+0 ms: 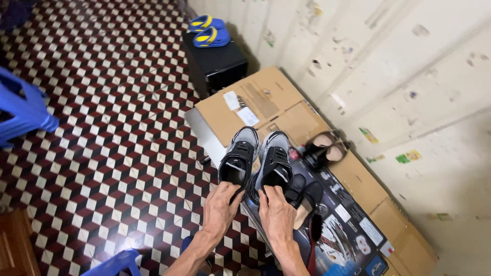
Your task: Organizing shoes by picking them up from a box, brushing them, and placing them into a shoe rack
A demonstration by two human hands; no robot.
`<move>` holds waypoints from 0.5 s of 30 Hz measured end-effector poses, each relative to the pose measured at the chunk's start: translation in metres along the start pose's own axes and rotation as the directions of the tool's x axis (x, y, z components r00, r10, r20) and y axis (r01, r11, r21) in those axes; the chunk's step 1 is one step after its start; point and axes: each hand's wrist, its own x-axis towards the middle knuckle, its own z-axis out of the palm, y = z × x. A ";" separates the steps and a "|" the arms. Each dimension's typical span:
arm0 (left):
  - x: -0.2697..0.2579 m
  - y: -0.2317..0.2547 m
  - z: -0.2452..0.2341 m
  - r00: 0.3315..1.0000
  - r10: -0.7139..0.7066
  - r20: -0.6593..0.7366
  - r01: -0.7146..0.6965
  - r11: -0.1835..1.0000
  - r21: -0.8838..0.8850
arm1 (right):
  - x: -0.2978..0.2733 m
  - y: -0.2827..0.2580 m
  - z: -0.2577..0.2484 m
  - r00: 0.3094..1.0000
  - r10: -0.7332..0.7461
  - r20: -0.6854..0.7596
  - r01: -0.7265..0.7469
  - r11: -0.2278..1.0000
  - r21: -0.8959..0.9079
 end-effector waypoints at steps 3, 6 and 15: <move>0.003 -0.022 -0.024 0.998 0.013 -0.064 -0.014 1.000 -0.003 | 0.008 -0.035 0.005 0.996 -0.088 0.002 0.088 0.996 -0.001; 0.004 -0.042 -0.042 0.994 -0.028 -0.104 0.028 1.000 -0.002 | 0.015 -0.057 0.020 0.975 -0.219 -0.039 0.217 0.974 -0.062; 0.006 -0.094 -0.101 0.952 -0.057 -0.302 0.089 0.992 0.092 | 0.028 -0.140 0.052 0.969 -0.227 0.094 0.231 0.972 -0.033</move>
